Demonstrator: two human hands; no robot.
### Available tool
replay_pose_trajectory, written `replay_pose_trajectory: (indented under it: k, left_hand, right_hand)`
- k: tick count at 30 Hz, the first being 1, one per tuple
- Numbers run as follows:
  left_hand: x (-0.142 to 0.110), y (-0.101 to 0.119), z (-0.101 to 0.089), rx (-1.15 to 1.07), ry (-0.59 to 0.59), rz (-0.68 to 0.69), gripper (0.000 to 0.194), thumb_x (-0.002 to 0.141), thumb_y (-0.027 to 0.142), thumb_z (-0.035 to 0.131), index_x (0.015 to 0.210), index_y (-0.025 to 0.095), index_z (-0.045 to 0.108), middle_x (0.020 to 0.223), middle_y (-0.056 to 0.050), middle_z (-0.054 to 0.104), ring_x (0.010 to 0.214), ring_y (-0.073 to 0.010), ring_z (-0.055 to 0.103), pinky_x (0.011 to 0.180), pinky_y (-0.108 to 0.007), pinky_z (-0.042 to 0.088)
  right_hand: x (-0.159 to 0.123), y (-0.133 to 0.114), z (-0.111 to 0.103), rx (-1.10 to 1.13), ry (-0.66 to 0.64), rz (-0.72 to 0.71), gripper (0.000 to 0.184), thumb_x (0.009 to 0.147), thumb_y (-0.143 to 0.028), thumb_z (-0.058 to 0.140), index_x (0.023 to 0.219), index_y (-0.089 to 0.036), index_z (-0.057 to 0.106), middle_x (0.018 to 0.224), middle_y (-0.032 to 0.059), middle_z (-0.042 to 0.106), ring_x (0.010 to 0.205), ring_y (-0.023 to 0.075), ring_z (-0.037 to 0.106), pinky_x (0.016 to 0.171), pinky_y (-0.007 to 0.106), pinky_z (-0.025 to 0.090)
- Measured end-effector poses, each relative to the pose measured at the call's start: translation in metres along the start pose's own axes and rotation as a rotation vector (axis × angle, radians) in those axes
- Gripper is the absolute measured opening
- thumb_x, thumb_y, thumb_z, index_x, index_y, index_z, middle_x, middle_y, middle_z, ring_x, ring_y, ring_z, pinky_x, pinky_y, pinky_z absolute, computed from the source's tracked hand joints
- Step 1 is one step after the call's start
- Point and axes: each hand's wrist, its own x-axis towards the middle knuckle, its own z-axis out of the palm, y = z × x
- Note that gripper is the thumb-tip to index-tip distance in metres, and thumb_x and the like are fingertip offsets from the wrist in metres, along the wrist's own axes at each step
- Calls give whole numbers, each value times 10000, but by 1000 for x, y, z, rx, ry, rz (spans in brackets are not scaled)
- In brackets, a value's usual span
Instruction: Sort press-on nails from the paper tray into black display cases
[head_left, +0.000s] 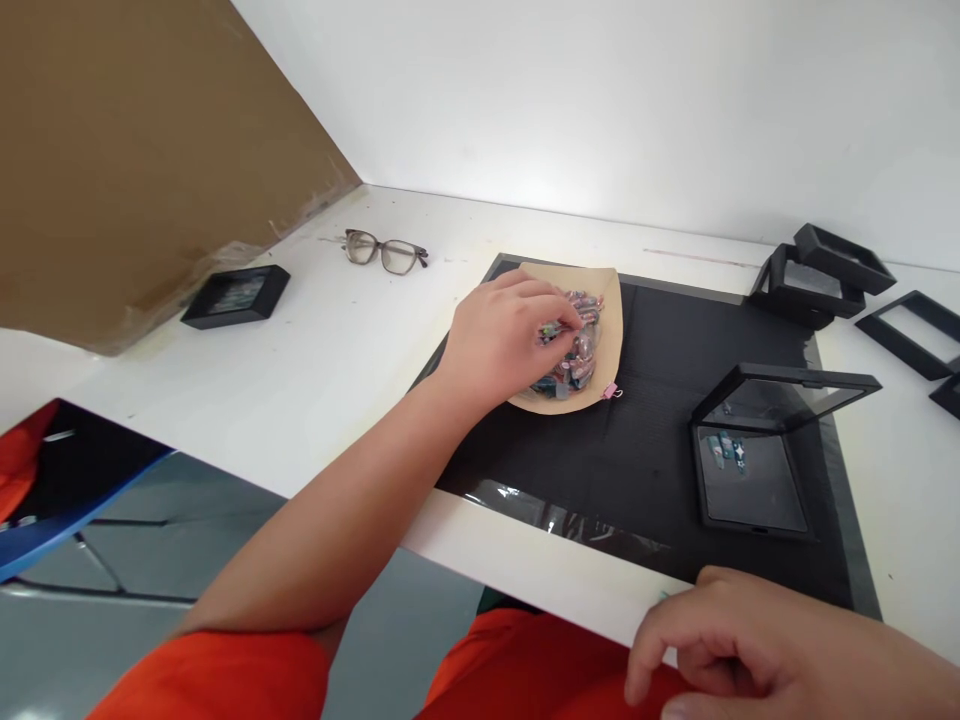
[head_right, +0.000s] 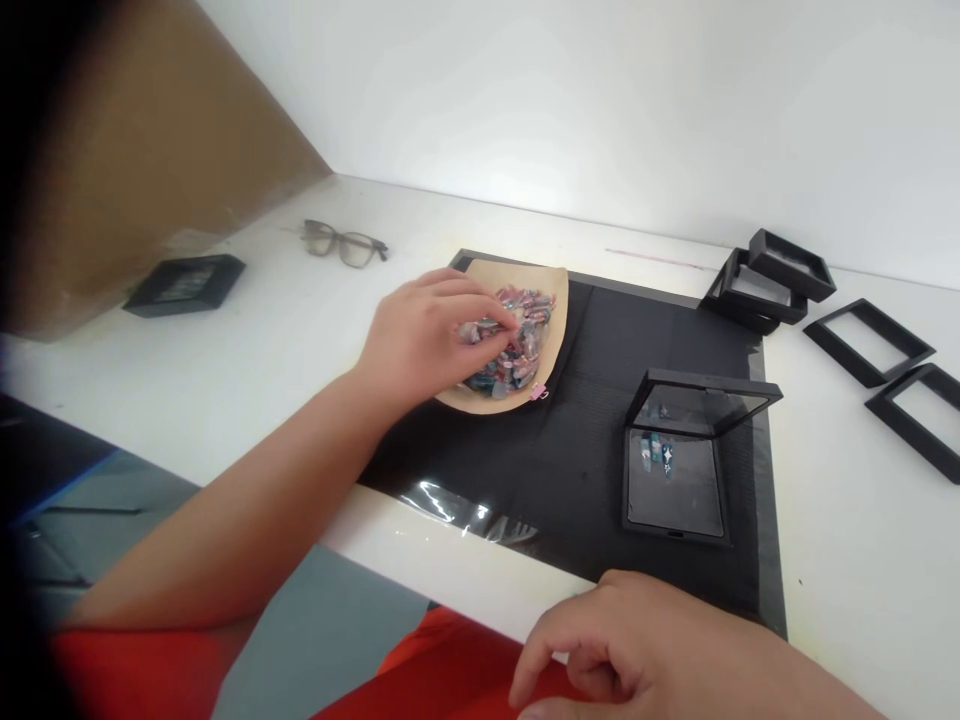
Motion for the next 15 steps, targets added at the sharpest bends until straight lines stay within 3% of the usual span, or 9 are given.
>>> replay_pose_trajectory:
  k: [5, 11, 15]
  left_hand:
    - [1, 1, 1, 43, -105, -51, 334, 902, 309, 617, 1094, 252, 883, 1224, -55, 860, 1190, -312, 763, 1001, -431, 620]
    - [-1, 4, 6, 96, -272, -19, 483, 1014, 479, 572, 1329, 210, 821, 1374, -101, 815, 1409, -369, 678, 1138, -522, 574]
    - [-1, 5, 8, 137, -359, -24, 457, 1018, 464, 613, 1356, 221, 801, 1475, -80, 769, 1502, -386, 612, 1199, -551, 535]
  right_hand:
    - [0, -3, 1, 6, -7, 9, 359, 959, -552, 677, 1069, -243, 824, 699, -52, 468, 662, 130, 439, 608, 256, 345]
    - [1, -3, 0, 0, -14, 31, 323, 951, -535, 697, 1054, -255, 820, 696, -50, 486, 671, 137, 454, 614, 258, 355]
    - [1, -2, 0, -21, 0, 17, 338, 962, -556, 699, 1052, -258, 830, 700, -46, 503, 704, 145, 493, 641, 255, 376]
